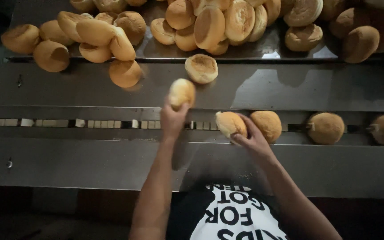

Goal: Sorting and placing burger buns onto a conveyor belt in a bakery production line.

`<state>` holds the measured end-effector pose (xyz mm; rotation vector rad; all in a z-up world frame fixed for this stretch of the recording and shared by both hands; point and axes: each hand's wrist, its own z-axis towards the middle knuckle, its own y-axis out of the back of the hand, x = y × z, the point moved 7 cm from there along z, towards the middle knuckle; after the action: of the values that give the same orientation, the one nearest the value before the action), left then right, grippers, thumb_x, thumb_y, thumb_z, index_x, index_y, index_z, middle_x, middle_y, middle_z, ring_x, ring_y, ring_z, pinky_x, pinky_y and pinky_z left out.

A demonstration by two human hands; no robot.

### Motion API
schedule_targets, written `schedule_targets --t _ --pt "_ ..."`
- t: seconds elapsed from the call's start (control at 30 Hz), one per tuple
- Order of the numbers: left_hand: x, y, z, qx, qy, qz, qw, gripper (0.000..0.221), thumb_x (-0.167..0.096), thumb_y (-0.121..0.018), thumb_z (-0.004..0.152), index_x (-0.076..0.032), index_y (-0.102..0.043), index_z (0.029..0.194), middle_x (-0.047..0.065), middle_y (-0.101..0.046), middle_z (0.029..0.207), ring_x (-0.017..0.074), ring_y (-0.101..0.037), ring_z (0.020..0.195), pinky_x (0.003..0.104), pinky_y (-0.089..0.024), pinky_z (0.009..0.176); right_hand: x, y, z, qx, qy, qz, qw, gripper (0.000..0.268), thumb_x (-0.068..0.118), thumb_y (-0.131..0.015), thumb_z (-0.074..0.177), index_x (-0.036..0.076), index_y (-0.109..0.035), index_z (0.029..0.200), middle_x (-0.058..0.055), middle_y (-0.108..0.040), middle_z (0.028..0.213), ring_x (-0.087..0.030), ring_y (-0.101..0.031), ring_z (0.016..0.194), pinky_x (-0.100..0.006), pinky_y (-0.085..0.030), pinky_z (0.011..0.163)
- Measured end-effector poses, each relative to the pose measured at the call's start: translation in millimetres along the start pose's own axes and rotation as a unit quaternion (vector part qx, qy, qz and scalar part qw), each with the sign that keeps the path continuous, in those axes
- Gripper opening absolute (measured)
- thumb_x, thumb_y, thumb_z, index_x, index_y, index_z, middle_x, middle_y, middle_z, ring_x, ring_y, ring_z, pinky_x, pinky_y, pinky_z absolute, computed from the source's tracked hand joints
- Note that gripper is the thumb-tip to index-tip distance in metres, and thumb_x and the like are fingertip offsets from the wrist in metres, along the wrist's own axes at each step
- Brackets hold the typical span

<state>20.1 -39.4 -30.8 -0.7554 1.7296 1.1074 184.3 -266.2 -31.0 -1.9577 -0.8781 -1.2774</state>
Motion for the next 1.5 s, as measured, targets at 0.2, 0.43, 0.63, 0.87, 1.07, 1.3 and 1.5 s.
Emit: schedule_targets --t 0.2,0.43,0.63,0.87,1.07,1.3,1.5 --pt "5.1 66.0 -23.1 0.057 0.141 -0.152 0.977 0.069 -0.042 -0.078 0.090 -0.001 -0.054 0.140 0.021 -0.062 0.129 0.0373 -0.062 0.125 0.054 -0.047 0.105 -20.1 -22.4 10.5 0.096 0.176 -0.471 0.859 0.083 0.026 -0.082 0.083 0.013 -0.044 0.155 -0.031 -0.030 0.160 -0.059 -0.031 0.142 -0.065 -0.037 0.112" --pt "49.5 42.4 -28.0 0.088 0.081 0.080 0.990 0.072 -0.036 -0.077 0.088 0.002 -0.051 0.144 0.032 -0.063 0.130 0.0480 -0.061 0.122 0.057 -0.049 0.103 -45.7 27.5 32.2 -0.021 0.197 -0.354 0.914 0.056 0.024 -0.076 0.092 0.017 -0.060 0.145 -0.012 -0.056 0.151 -0.036 -0.055 0.134 -0.048 -0.047 0.108" --pt "-13.7 10.3 -68.4 0.005 -0.045 0.360 0.932 0.030 -0.017 -0.056 0.105 -0.003 -0.060 0.131 0.021 -0.073 0.110 0.0335 -0.076 0.095 0.046 -0.060 0.081 31.1 1.4 27.5 -0.093 0.239 -0.511 0.820 0.053 0.013 -0.074 0.096 0.000 -0.057 0.144 -0.029 -0.058 0.135 -0.046 -0.058 0.123 -0.053 -0.052 0.096" --pt "14.4 -7.9 -46.3 0.163 -0.048 0.284 0.944 0.039 -0.037 -0.054 0.104 -0.014 -0.065 0.134 0.014 -0.065 0.132 0.0353 -0.065 0.122 0.045 -0.052 0.101 63.2 -78.1 111.2 -0.054 0.381 -0.518 0.764 0.061 0.013 -0.078 0.082 0.002 -0.059 0.139 -0.026 -0.057 0.138 -0.049 -0.055 0.126 -0.059 -0.050 0.098" --pt "-31.5 67.2 9.4 -0.062 -0.122 0.224 0.965 0.045 -0.018 -0.066 0.100 -0.003 -0.056 0.141 0.023 -0.054 0.142 0.0405 -0.051 0.134 0.053 -0.042 0.111 30.5 -85.7 187.7 -0.070 0.262 -0.568 0.777 0.059 0.041 -0.068 0.092 0.013 -0.059 0.143 -0.015 -0.058 0.140 -0.044 -0.051 0.130 -0.057 -0.049 0.095" --pt "-13.0 124.9 127.0 -0.095 -0.057 0.268 0.957 0.083 -0.026 -0.085 0.088 -0.006 -0.039 0.153 0.032 -0.035 0.153 0.0534 -0.046 0.136 0.065 -0.043 0.109 -0.1 -100.3 113.5 0.066 0.063 -0.299 0.950 0.039 0.036 -0.083 0.084 0.007 -0.061 0.098 -0.010 -0.054 0.081 -0.024 -0.053 0.074 -0.042 -0.042 0.063" --pt "-4.1 102.0 109.7 -0.065 -0.079 0.295 0.950 0.061 -0.012 -0.079 0.085 0.002 -0.049 0.137 0.028 -0.049 0.132 0.0513 -0.057 0.123 0.061 -0.054 0.096 -77.3 -80.5 69.5 -0.007 -0.197 0.017 0.980 0.046 0.020 -0.072 0.096 0.010 -0.060 0.140 -0.019 -0.069 0.115 -0.036 -0.072 0.083 -0.050 -0.063 0.063"
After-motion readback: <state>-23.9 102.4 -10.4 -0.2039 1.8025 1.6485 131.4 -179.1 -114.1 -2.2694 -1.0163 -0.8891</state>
